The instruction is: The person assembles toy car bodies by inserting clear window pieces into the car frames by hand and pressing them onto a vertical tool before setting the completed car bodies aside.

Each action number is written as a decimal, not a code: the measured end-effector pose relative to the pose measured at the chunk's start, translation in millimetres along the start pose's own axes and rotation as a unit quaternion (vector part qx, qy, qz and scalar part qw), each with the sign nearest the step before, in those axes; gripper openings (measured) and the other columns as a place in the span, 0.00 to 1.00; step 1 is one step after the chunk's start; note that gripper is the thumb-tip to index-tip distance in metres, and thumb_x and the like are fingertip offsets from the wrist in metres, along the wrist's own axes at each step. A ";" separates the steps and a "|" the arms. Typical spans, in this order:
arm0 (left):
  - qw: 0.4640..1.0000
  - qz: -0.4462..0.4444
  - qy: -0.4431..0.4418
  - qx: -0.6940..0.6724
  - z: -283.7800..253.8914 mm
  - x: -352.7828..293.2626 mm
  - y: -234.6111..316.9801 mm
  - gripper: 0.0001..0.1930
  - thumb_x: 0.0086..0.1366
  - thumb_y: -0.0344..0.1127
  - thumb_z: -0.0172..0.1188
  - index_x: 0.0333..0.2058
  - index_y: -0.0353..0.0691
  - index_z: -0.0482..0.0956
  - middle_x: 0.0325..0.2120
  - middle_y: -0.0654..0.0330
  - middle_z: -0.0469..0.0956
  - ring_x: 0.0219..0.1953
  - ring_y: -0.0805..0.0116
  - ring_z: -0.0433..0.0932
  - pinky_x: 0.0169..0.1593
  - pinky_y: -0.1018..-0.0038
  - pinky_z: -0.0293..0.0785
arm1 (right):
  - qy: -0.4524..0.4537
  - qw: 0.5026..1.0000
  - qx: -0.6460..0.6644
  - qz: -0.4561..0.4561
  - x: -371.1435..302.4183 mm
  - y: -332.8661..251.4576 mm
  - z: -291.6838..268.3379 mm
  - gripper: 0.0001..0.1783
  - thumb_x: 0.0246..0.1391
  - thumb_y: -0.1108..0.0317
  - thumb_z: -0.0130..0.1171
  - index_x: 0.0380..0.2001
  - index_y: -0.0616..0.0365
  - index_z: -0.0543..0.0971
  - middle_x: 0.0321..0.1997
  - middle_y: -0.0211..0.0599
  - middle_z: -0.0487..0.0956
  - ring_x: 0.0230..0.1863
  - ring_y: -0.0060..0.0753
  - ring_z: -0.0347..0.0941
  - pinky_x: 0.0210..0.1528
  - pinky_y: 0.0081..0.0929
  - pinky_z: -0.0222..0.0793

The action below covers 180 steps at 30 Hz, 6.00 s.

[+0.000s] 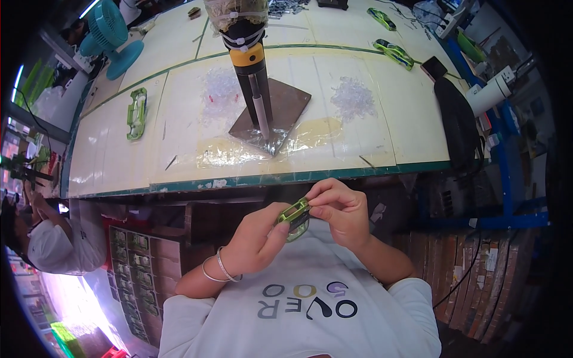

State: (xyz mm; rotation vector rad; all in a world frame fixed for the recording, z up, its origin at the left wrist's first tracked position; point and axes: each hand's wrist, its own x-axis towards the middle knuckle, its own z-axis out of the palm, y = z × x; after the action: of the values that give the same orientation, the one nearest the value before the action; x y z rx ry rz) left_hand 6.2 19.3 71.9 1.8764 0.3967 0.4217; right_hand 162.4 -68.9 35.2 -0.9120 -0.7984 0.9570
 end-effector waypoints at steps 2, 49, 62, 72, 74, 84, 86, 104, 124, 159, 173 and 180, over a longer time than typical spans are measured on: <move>1.000 0.007 -0.009 0.028 -0.3 0.3 1.8 0.11 0.57 0.29 0.43 0.38 0.32 0.66 0.26 0.51 0.70 0.26 0.57 0.71 0.32 0.73 0.67 | 0.003 1.000 -0.003 0.003 0.5 0.0 -0.2 0.08 0.38 0.84 0.56 0.26 0.65 0.76 0.34 0.39 0.70 0.34 0.25 0.68 0.38 0.18 0.67; 0.872 -0.084 0.112 -0.468 -5.0 43.0 -28.0 0.56 0.26 0.40 0.73 0.54 0.43 0.45 0.37 0.67 0.64 0.35 0.81 0.68 0.42 0.82 0.69 | 0.048 0.887 0.405 0.218 48.7 3.9 45.9 0.22 0.55 0.58 0.36 0.53 0.51 0.54 0.44 0.50 0.68 0.38 0.42 0.70 0.40 0.35 0.69; 0.863 -0.120 0.105 -0.479 -11.6 43.1 -18.9 0.55 0.27 0.42 0.74 0.54 0.41 0.46 0.34 0.69 0.64 0.29 0.86 0.66 0.38 0.87 0.68 | 0.018 0.916 0.344 0.206 46.2 -0.8 45.5 0.32 0.55 0.46 0.28 0.51 0.63 0.59 0.48 0.47 0.67 0.43 0.37 0.68 0.47 0.33 0.63; 0.877 -0.126 0.070 -0.459 -13.4 43.8 -9.2 0.52 0.34 0.39 0.70 0.53 0.38 0.43 0.48 0.53 0.58 0.51 0.63 0.60 0.51 0.67 0.62 | 0.059 0.907 0.352 0.223 38.6 0.5 44.2 0.32 0.53 0.42 0.29 0.50 0.57 0.61 0.45 0.43 0.69 0.44 0.34 0.67 0.44 0.30 0.65; 0.880 -0.119 0.062 -0.455 -12.0 44.3 -9.8 0.51 0.35 0.38 0.70 0.53 0.38 0.42 0.49 0.53 0.57 0.51 0.62 0.59 0.51 0.66 0.61 | 0.058 0.892 0.385 0.231 36.6 2.1 39.7 0.30 0.53 0.43 0.31 0.50 0.54 0.61 0.43 0.40 0.70 0.42 0.34 0.68 0.41 0.30 0.66; 0.907 -0.048 0.102 -0.405 -2.6 33.4 -22.9 0.54 0.36 0.39 0.70 0.55 0.39 0.38 0.48 0.50 0.58 0.49 0.61 0.62 0.50 0.67 0.62 | 0.128 0.855 0.417 0.281 53.7 8.6 31.2 0.24 0.52 0.49 0.38 0.47 0.52 0.63 0.31 0.40 0.72 0.25 0.30 0.71 0.19 0.24 0.68; 0.911 -0.042 0.103 -0.397 -3.3 26.2 -26.0 0.55 0.36 0.39 0.70 0.55 0.39 0.37 0.48 0.50 0.58 0.48 0.61 0.63 0.50 0.67 0.61 | -0.067 0.854 0.418 0.303 59.4 11.5 19.5 0.25 0.52 0.47 0.36 0.41 0.55 0.67 0.26 0.42 0.72 0.17 0.31 0.68 0.11 0.24 0.63; 0.960 0.060 0.042 -0.269 -9.4 15.7 -25.0 0.61 0.37 0.39 0.70 0.57 0.42 0.26 0.50 0.49 0.55 0.54 0.59 0.56 0.53 0.63 0.55 | -0.245 0.703 0.594 0.305 69.8 24.0 0.2 0.31 0.54 0.45 0.29 0.46 0.62 0.64 0.29 0.56 0.68 0.26 0.38 0.63 0.07 0.23 0.59; 0.991 0.001 0.026 -0.134 -28.7 11.2 -28.3 0.48 0.43 0.36 0.66 0.57 0.38 0.42 0.44 0.52 0.65 0.49 0.63 0.64 0.50 0.70 0.60 | -0.178 0.724 0.568 0.348 63.8 16.7 -4.6 0.32 0.53 0.44 0.31 0.48 0.62 0.62 0.27 0.55 0.68 0.15 0.32 0.61 0.12 0.26 0.64; 0.873 -0.148 0.238 -0.400 -35.3 -48.0 -8.8 0.07 0.60 0.35 0.46 0.26 0.40 0.66 0.22 0.69 0.66 0.25 0.83 0.63 0.30 0.85 0.59 | -0.271 0.802 -0.451 -0.282 44.5 -53.5 4.6 0.31 0.31 0.61 0.65 0.40 0.65 0.68 0.44 0.51 0.69 0.44 0.48 0.66 0.44 0.35 0.63; 0.901 -0.078 0.308 0.294 -172.1 61.7 -126.0 0.06 0.50 0.30 0.54 0.25 0.32 0.73 0.24 0.50 0.72 0.27 0.59 0.71 0.32 0.71 0.67 | -0.151 0.892 -0.420 0.068 -12.0 -0.4 14.2 0.42 0.30 0.64 0.65 0.51 0.59 0.58 0.41 0.44 0.70 0.36 0.35 0.71 0.38 0.25 0.68; 0.902 -0.110 0.228 0.350 -170.1 64.1 -111.6 0.05 0.50 0.28 0.53 0.26 0.33 0.72 0.23 0.51 0.73 0.25 0.57 0.71 0.32 0.71 0.67 | -0.119 0.912 -0.382 0.094 -19.0 2.3 9.0 0.41 0.30 0.66 0.65 0.51 0.60 0.59 0.42 0.46 0.70 0.42 0.40 0.70 0.43 0.27 0.65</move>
State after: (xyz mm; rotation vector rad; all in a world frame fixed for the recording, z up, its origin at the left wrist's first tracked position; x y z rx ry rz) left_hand -25.1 225.5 27.1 2.3762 1.1938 0.6215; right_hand 146.9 -83.1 33.7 -1.5901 -1.3585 0.9378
